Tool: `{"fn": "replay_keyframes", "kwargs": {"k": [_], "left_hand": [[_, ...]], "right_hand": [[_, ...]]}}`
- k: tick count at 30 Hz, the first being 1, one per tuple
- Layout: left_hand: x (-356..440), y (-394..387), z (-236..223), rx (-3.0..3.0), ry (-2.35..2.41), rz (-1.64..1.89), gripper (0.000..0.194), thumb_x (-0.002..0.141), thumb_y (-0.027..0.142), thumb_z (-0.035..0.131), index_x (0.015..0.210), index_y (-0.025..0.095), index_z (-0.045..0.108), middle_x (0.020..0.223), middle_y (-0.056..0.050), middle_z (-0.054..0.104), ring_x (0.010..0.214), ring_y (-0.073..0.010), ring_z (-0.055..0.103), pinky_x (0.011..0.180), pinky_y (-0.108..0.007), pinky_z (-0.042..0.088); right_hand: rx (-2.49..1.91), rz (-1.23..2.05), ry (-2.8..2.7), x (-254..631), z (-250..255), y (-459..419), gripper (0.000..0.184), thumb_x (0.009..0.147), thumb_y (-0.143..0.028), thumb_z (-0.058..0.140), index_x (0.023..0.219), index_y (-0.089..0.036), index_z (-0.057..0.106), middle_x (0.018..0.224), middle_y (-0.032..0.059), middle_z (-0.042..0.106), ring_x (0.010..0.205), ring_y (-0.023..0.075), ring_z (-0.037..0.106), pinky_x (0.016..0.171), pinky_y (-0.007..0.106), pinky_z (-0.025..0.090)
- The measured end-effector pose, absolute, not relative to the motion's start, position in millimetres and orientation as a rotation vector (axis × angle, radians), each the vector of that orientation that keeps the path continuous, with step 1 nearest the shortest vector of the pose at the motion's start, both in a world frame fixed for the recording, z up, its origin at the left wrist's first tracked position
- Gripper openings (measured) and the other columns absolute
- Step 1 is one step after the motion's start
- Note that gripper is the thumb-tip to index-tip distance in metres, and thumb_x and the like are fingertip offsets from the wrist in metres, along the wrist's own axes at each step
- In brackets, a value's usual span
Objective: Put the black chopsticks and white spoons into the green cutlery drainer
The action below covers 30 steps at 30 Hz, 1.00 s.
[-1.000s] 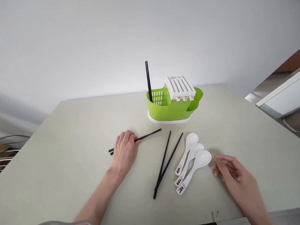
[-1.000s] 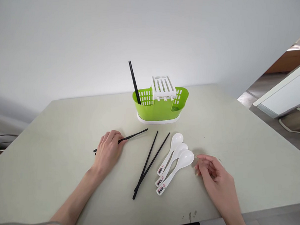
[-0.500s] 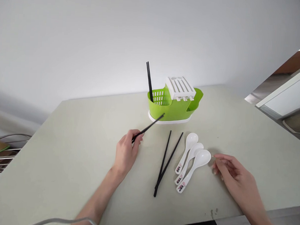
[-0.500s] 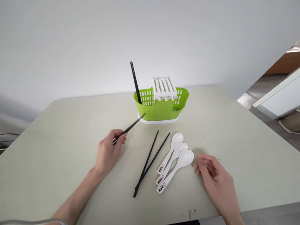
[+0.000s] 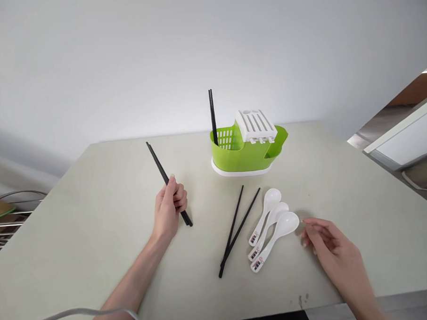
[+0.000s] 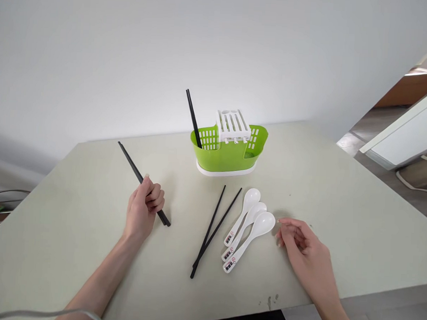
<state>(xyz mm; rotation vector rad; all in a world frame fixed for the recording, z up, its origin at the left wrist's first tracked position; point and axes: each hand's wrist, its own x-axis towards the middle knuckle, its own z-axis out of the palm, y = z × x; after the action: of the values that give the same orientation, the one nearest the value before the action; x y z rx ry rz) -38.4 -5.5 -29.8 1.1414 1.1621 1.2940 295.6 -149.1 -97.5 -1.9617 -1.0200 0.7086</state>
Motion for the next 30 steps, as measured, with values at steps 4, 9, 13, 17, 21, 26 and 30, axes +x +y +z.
{"fn": "replay_keyframes", "kwargs": {"k": [4,9,13,17,21,26,30], "left_hand": [[-33.5,-6.6,-34.5,1.225,1.160,1.267,0.052,0.100,0.062,0.053,0.070,0.023,0.037,0.074,0.001,0.035,0.065,-0.0134,0.040,0.056,-0.027,0.045],[-31.8,-13.7,-35.6,1.564,1.402,1.227,0.052,0.104,0.065,0.041,0.074,0.022,0.045,0.076,-0.001,0.039,0.071,-0.0160,0.039,0.065,-0.028,0.043],[-30.0,-18.6,-33.4,1.484,1.349,1.092,0.053,0.102,0.067,0.043,0.076,0.022,0.049,0.069,0.002,0.037,0.060,-0.0137,0.035,0.054,-0.027,0.036],[-27.5,-18.3,-33.8,1.274,1.202,1.058,0.053,0.098,0.069,0.053,0.076,0.021,0.051,0.065,0.004,0.042,0.053,-0.0108,0.040,0.052,-0.025,0.041],[-27.2,-15.4,-35.1,1.054,1.038,1.093,0.054,0.091,0.070,0.064,0.074,0.019,0.053,0.066,0.004,0.044,0.055,-0.0096,0.040,0.052,-0.022,0.044],[-27.0,-13.7,-38.9,0.813,0.845,1.057,0.050,0.087,0.062,0.074,0.076,0.018,0.054,0.070,0.004,0.046,0.057,-0.0077,0.042,0.050,-0.019,0.042],[-24.2,-15.9,-43.6,0.711,0.684,0.999,0.044,0.089,0.052,0.078,0.074,0.018,0.052,0.070,0.006,0.043,0.054,-0.0069,0.040,0.049,-0.019,0.043]], "right_hand": [[-1.973,0.723,-0.991,294.5,-97.2,-149.8,0.036,0.093,-0.056,0.060,0.112,-0.026,0.069,0.078,0.0008,0.073,0.076,0.0199,0.069,0.071,0.029,0.054],[-1.984,0.739,-0.976,291.2,-93.6,-150.5,0.033,0.095,-0.055,0.059,0.111,-0.028,0.068,0.078,-0.0002,0.072,0.077,0.0192,0.068,0.072,0.028,0.053],[-1.959,0.749,-0.978,290.2,-93.6,-151.4,0.032,0.095,-0.053,0.059,0.112,-0.027,0.067,0.078,0.0001,0.071,0.077,0.0193,0.067,0.072,0.028,0.053],[-1.974,0.740,-0.973,291.2,-93.7,-151.9,0.034,0.094,-0.054,0.060,0.112,-0.026,0.068,0.079,0.0006,0.072,0.077,0.0197,0.067,0.071,0.029,0.053],[-1.929,0.695,-0.966,287.8,-85.9,-151.8,0.036,0.094,-0.056,0.060,0.110,-0.024,0.068,0.079,0.0018,0.072,0.072,0.0193,0.066,0.068,0.029,0.054],[-1.854,0.621,-1.044,261.5,-57.9,-154.5,0.032,0.094,-0.054,0.063,0.106,-0.025,0.069,0.079,0.0032,0.071,0.072,0.0196,0.066,0.059,0.026,0.051],[-1.650,0.879,-1.270,229.1,-31.7,-156.9,0.031,0.099,-0.053,0.060,0.111,-0.026,0.070,0.087,0.0055,0.073,0.077,0.0200,0.069,0.064,0.027,0.056]]}}
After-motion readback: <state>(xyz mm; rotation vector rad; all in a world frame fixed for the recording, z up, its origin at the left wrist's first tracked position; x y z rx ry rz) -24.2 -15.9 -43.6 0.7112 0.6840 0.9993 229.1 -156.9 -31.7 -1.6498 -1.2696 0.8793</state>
